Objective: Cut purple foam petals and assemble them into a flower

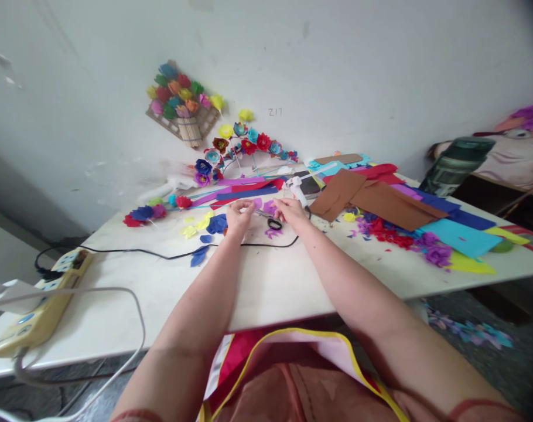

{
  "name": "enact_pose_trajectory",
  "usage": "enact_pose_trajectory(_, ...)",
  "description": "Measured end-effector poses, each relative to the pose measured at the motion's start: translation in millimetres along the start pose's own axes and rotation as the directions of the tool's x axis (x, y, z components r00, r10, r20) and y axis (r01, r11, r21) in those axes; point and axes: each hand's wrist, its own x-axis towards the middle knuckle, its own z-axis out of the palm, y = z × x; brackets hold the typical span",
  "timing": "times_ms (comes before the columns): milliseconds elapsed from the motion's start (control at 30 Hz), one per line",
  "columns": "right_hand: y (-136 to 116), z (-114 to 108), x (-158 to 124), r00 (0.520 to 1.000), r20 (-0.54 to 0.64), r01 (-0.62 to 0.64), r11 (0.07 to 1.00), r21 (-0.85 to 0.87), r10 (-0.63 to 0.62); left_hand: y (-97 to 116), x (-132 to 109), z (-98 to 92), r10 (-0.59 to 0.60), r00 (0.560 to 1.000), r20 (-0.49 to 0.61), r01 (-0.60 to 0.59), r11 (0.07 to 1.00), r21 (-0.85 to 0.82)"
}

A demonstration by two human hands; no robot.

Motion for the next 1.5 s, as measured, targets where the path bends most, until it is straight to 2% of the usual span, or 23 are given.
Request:
enact_pose_trajectory(133,7.4,-3.2,8.3,0.997,-0.079,0.005,0.999,-0.040,-0.008,2.7,5.9,-13.0,-0.045,0.984,-0.172,0.090,0.960,0.264)
enact_pose_trajectory(233,13.3,-8.4,15.0,0.990,-0.134,0.014,0.987,-0.162,-0.036,11.5,3.6,-19.6,-0.157,0.970,-0.186,0.220,0.892,0.395)
enact_pose_trajectory(333,15.7,-15.5,19.2,0.978,-0.193,0.011,0.947,-0.322,-0.077,19.5,-0.9,-21.8,-0.219,0.958,-0.182,0.282,0.829,0.484)
enact_pose_trajectory(500,9.5,-24.5,17.6,0.964,-0.247,-0.053,0.832,-0.553,-0.103,18.9,-4.2,-21.3,-0.242,0.948,-0.205,0.317,0.755,0.573)
enact_pose_trajectory(633,1.8,-25.0,10.3,0.969,-0.218,-0.077,0.699,-0.711,-0.114,14.3,-5.3,-19.8,-0.251,0.944,-0.212,0.329,0.724,0.607)
enact_pose_trajectory(800,-2.5,-22.3,4.3,0.980,-0.153,-0.060,0.553,-0.831,-0.124,14.5,-8.4,-16.6,-0.121,0.961,-0.249,0.253,0.753,0.608)
enact_pose_trajectory(900,-3.4,-21.4,3.0,0.992,-0.075,-0.017,0.474,-0.880,-0.105,15.2,-9.3,-13.8,0.007,0.983,-0.181,0.101,0.808,0.581)
enact_pose_trajectory(1033,-6.5,-20.0,0.0,0.994,0.071,0.098,0.364,-0.926,-0.086,12.4,-9.1,-6.3,0.145,0.989,0.025,-0.137,0.841,0.524)
enact_pose_trajectory(1200,-8.6,-17.6,-2.4,0.977,0.202,0.214,0.222,-0.951,-0.075,9.8,-10.8,3.3,0.145,0.961,0.236,-0.243,0.850,0.468)
enact_pose_trajectory(1300,-6.4,-17.0,-0.8,0.973,0.219,0.230,0.208,-0.951,-0.075,12.4,-13.3,4.8,0.140,0.938,0.316,-0.278,0.850,0.447)
enact_pose_trajectory(1500,-6.0,-17.5,-0.3,0.959,0.274,0.282,0.258,-0.924,-0.067,12.1,-15.7,7.4,0.126,0.901,0.416,-0.309,0.858,0.410)
